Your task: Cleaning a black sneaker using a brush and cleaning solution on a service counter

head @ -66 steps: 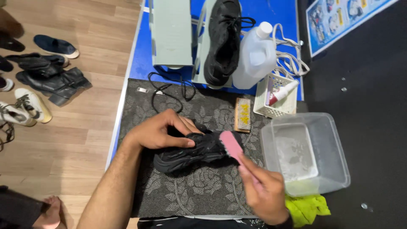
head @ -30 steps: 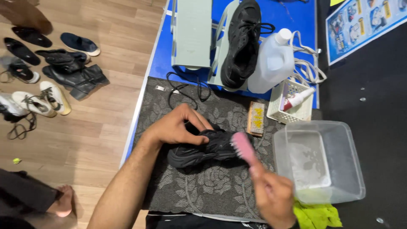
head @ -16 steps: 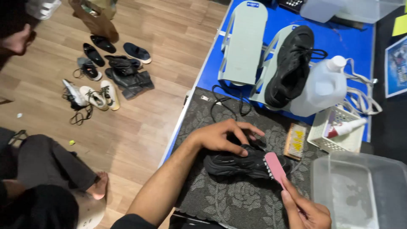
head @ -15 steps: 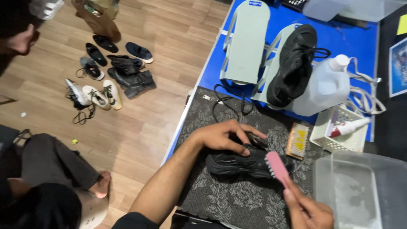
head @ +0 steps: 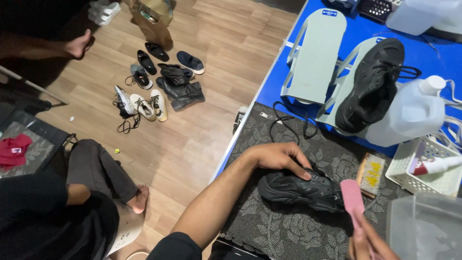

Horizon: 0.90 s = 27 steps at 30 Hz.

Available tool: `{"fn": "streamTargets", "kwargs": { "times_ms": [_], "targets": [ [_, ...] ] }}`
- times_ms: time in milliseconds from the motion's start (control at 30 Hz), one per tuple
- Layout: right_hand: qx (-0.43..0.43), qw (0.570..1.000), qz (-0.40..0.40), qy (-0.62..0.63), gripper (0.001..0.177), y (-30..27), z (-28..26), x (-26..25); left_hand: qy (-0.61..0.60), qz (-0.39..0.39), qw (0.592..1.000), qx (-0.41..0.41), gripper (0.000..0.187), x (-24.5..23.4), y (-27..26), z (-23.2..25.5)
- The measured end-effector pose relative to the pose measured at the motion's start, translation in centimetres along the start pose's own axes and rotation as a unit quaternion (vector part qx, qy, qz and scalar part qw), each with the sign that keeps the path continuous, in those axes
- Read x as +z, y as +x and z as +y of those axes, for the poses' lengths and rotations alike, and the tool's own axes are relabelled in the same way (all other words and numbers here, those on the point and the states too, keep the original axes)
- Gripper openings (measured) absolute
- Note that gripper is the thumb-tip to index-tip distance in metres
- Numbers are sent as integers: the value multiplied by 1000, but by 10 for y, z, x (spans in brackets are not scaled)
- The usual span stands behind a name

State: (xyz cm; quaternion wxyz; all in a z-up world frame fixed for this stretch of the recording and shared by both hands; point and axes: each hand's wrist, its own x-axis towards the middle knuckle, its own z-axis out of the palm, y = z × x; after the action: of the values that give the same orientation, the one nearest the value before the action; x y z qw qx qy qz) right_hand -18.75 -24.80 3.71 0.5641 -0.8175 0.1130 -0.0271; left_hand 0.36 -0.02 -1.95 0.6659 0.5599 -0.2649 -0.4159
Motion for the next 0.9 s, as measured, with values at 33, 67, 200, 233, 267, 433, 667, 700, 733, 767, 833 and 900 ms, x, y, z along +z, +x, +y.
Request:
{"fn": "streamTargets", "kwargs": {
  "times_ms": [33, 67, 200, 233, 267, 433, 667, 700, 733, 767, 833, 900],
  "targets": [
    [-23, 998, -42, 43, 44, -2, 5, 2, -3, 1, 1000, -2, 25, -1, 2, -2],
    [-23, 998, -42, 44, 44, 3, 18, 2, -3, 1, 1000, -2, 25, -1, 1, -1],
    [-87, 989, -7, 120, 50, 15, 32, 4, -22, 8, 1000, -12, 24, -1, 3, -2],
    [-108, 981, -3, 160, 64, 17, 26, 5, -39, 8, 999, -13, 24, -1, 3, -3],
    [-108, 981, -4, 161, 64, 14, 28, 7, -39, 10, 999, -13, 24, -2, 3, -3],
    [-107, 967, -70, 221, 75, 7, 41, 8, -45, 6, 999, -10, 26, -3, 5, -6],
    [-8, 978, -97, 186, 78, 7, 96, 17, 0, 12, 1000, 2, 24, 0, 4, -5],
    [17, 949, -136, 285, 70, 17, 102, 9, 7, 8, 1000, 3, 24, 0, 3, -3],
    [43, 908, -175, 379, 63, 29, 108, 1, 15, 7, 1000, 6, 25, 0, 2, -2],
    [42, 907, -177, 380, 63, 23, 98, 5, 16, 9, 1000, 6, 25, 1, 1, 0],
    [-5, 982, 51, 180, 55, 10, 78, 9, 9, 10, 1000, 4, 25, 4, 0, 3],
    [5, 980, 55, 189, 50, 6, 110, 14, 12, 9, 1000, 3, 23, 4, -1, 4]
  ]
}}
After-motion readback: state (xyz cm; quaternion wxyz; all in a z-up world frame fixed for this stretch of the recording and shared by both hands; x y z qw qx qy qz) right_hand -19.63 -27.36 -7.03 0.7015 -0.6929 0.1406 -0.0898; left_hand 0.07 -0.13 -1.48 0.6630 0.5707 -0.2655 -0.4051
